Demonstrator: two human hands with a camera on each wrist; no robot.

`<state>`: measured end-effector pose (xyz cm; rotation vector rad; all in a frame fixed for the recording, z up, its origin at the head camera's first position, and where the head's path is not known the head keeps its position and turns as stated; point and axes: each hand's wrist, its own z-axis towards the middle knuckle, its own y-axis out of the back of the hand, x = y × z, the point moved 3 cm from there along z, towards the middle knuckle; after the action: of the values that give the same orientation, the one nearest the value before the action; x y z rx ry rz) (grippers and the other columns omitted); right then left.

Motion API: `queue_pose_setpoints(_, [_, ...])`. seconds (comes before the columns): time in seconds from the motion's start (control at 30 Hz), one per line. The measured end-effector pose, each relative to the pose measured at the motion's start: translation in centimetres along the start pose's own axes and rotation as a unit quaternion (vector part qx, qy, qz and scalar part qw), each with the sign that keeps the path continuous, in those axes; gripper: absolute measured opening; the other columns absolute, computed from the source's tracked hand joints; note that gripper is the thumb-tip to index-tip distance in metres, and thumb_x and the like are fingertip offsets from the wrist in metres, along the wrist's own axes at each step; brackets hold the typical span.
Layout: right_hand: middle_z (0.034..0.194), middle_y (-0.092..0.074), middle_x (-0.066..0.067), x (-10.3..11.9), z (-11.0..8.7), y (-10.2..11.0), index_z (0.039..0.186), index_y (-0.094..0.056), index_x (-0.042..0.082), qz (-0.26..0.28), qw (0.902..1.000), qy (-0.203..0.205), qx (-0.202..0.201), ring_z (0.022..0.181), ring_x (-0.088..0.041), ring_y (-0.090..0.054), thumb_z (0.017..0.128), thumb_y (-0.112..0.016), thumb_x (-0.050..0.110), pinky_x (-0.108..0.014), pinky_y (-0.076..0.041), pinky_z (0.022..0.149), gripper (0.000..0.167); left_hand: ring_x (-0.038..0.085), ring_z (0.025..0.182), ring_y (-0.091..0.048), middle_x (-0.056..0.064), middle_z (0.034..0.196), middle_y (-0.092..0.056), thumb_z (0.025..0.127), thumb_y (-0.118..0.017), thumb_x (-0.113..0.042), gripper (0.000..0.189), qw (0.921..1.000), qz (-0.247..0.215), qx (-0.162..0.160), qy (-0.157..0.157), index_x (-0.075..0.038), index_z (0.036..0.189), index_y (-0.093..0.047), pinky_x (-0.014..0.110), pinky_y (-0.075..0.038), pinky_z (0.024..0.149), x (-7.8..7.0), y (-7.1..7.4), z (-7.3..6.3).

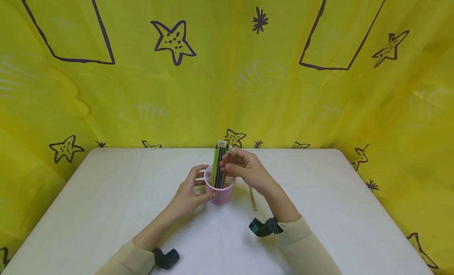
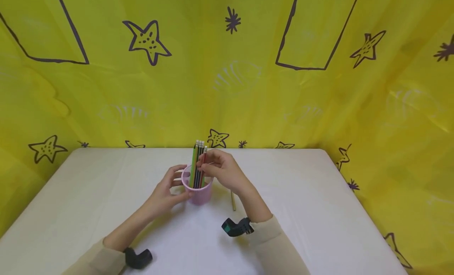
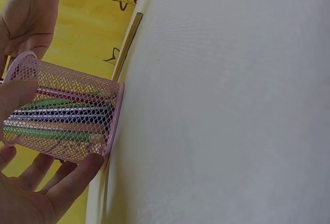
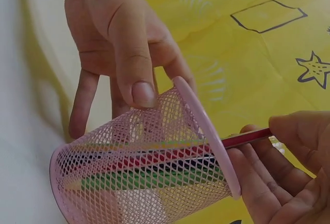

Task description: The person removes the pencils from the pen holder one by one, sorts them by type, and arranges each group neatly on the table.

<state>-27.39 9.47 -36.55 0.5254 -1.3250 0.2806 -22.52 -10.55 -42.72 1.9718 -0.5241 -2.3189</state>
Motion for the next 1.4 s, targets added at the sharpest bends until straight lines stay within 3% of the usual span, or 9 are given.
queue_pose_setpoints(0.13, [0.115, -0.065, -0.022, 0.2, -0.1, 0.2, 0.119, -0.057, -0.005, 0.047, 0.9989, 0.000, -0.009, 0.105, -0.026, -0.068, 0.098, -0.058, 0.002, -0.043, -0.059, 0.089, 0.022, 0.037, 0.122, -0.059, 0.014, 0.138, -0.055, 0.084, -0.081, -0.010, 0.079, 1.0000, 0.000, 0.001, 0.003, -0.020, 0.148, -0.035, 0.047, -0.057, 0.092, 0.1, -0.1, 0.0])
queue_pose_setpoints(0.67, [0.112, -0.062, -0.013, 1.2, -0.6, 1.6, 0.130, -0.047, -0.007, 0.117, 0.9905, 0.018, -0.070, 0.104, -0.024, -0.065, 0.102, -0.051, 0.002, -0.048, -0.058, 0.089, 0.029, 0.036, 0.122, -0.059, 0.013, 0.138, -0.056, 0.083, -0.081, -0.010, 0.079, 1.0000, -0.004, -0.004, 0.006, -0.022, 0.147, -0.037, 0.047, -0.057, 0.092, 0.2, -0.3, -0.2])
queue_pose_setpoints(1.03, [0.107, -0.062, -0.007, 1.8, -0.7, 3.5, 0.128, -0.049, 0.009, 0.174, 0.9765, 0.020, -0.126, 0.098, -0.020, -0.065, 0.101, -0.052, 0.001, -0.044, -0.059, 0.088, 0.028, 0.035, 0.123, -0.058, 0.013, 0.139, -0.055, 0.083, -0.082, -0.012, 0.080, 1.0000, 0.003, -0.003, 0.007, -0.022, 0.148, -0.036, 0.047, -0.056, 0.093, 0.0, -0.1, -0.1])
queue_pose_setpoints(1.4, [0.098, -0.062, -0.003, 2.0, -0.8, 4.2, 0.143, -0.041, 0.021, 0.191, 0.9672, 0.030, -0.165, 0.094, -0.020, -0.065, 0.103, -0.054, 0.010, -0.041, -0.060, 0.086, 0.043, 0.035, 0.124, -0.058, 0.013, 0.140, -0.054, 0.083, -0.081, -0.012, 0.080, 1.0000, 0.003, -0.002, 0.008, -0.024, 0.148, -0.035, 0.047, -0.056, 0.093, 0.0, 0.0, -0.1])
